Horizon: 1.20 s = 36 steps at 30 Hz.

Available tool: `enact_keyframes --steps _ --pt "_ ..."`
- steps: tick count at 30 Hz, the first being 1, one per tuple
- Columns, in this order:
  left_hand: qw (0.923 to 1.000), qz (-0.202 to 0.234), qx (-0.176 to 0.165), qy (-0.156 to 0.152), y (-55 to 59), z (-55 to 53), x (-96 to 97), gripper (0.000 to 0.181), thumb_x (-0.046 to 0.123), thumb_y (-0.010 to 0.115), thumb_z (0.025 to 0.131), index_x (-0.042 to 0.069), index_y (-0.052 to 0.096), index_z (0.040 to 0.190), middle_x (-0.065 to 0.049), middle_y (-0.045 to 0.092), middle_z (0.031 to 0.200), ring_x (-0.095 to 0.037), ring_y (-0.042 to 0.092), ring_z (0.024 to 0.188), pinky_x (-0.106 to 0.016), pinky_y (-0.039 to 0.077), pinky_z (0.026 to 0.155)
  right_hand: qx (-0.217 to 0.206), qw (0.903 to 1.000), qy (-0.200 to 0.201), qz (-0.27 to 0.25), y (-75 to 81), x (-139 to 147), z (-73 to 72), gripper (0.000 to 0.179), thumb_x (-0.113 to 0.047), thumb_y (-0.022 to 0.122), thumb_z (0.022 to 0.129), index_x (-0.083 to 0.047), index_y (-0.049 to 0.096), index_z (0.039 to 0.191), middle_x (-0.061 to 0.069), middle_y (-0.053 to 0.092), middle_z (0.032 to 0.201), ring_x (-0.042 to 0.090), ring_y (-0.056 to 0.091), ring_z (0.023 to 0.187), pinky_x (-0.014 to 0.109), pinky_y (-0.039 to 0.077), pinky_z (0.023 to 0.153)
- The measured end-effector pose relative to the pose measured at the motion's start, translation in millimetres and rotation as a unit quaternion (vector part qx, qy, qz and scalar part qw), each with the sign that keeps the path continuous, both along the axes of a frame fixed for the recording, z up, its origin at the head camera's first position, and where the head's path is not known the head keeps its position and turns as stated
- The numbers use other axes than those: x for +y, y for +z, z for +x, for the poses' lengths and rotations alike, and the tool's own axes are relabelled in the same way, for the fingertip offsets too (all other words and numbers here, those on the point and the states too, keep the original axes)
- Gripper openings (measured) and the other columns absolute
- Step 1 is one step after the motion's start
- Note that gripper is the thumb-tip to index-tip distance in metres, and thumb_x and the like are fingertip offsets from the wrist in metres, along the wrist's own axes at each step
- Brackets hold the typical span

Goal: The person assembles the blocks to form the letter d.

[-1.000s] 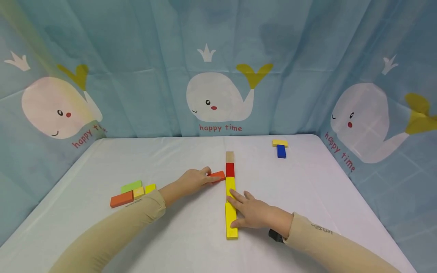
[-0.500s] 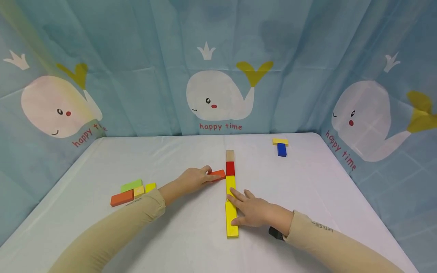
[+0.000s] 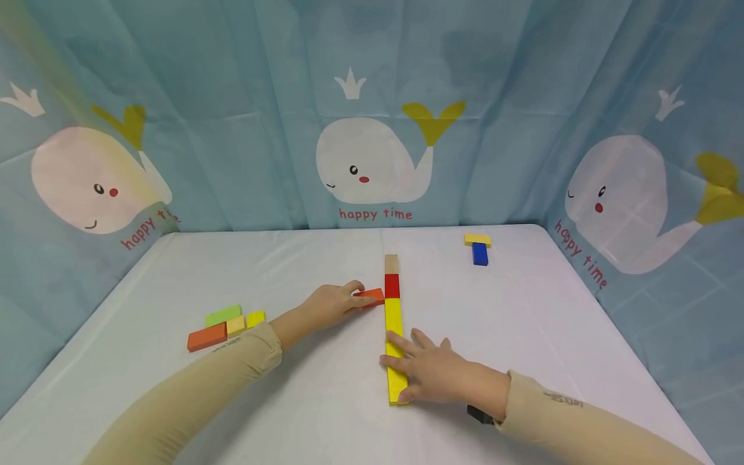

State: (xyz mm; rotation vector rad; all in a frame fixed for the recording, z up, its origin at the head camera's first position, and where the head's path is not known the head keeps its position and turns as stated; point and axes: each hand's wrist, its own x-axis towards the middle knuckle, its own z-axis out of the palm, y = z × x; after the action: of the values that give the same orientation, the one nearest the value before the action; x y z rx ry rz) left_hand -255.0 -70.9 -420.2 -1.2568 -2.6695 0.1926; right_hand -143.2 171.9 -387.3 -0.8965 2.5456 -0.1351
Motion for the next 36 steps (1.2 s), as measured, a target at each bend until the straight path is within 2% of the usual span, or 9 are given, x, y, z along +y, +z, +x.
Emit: enact_keyframes --steps 9,17,24,30,36 --pt "0.9997 -0.001 -0.019 0.012 0.1 0.9 0.4 0.043 0.019 0.063 0.096 0.033 0.057 0.136 -0.007 0.057 0.123 -0.016 0.06 0.062 -0.024 0.054 0.071 -0.029 0.9995 0.004 -0.013 -0.2 4 -4.5 0.07 -0.055 0.06 0.087 -0.031 0.04 0.149 0.005 0.018 0.161 0.045 0.024 0.139 0.075 0.034 0.089" --pt "0.9999 -0.004 -0.012 0.009 -1.7 -0.4 1.3 0.042 0.02 0.063 0.096 0.032 0.058 0.135 -0.005 0.057 0.124 -0.016 0.063 0.066 -0.025 0.054 0.072 -0.045 0.9979 0.01 -0.045 -4.6 10 -6.2 0.073 -0.053 0.06 0.089 -0.027 0.035 0.152 0.007 0.016 0.161 0.047 0.026 0.138 0.064 0.039 0.096" --pt "1.0 -0.001 0.005 -0.008 -1.1 -0.6 1.0 0.037 0.021 0.064 0.095 0.03 0.06 0.131 -0.006 0.059 0.121 -0.016 0.064 0.064 -0.025 0.054 0.068 -0.04 0.9982 0.013 -0.041 -7.0 11 -5.1 0.071 -0.053 0.059 0.09 -0.026 0.036 0.152 0.005 0.019 0.161 0.047 0.026 0.138 0.069 0.039 0.091" --pt "0.9999 0.003 0.0 -0.011 0.7 -0.8 1.3 0.036 0.022 0.064 0.096 0.03 0.061 0.131 -0.006 0.058 0.121 -0.016 0.063 0.062 -0.026 0.054 0.067 -0.042 0.998 0.011 -0.045 -5.9 11 -4.9 0.076 -0.056 0.057 0.09 -0.022 0.032 0.153 0.005 0.018 0.161 0.046 0.025 0.139 0.069 0.038 0.092" --pt "0.9998 0.017 -0.007 -0.008 4.2 -6.7 3.0 0.034 0.024 0.064 0.095 0.028 0.062 0.129 -0.006 0.059 0.123 -0.015 0.06 0.057 -0.026 0.053 0.063 -0.041 0.9979 -0.002 -0.049 -6.2 12 -5.0 0.08 -0.058 0.056 0.09 -0.019 0.029 0.154 0.004 0.016 0.162 0.043 0.025 0.14 0.072 0.034 0.092"
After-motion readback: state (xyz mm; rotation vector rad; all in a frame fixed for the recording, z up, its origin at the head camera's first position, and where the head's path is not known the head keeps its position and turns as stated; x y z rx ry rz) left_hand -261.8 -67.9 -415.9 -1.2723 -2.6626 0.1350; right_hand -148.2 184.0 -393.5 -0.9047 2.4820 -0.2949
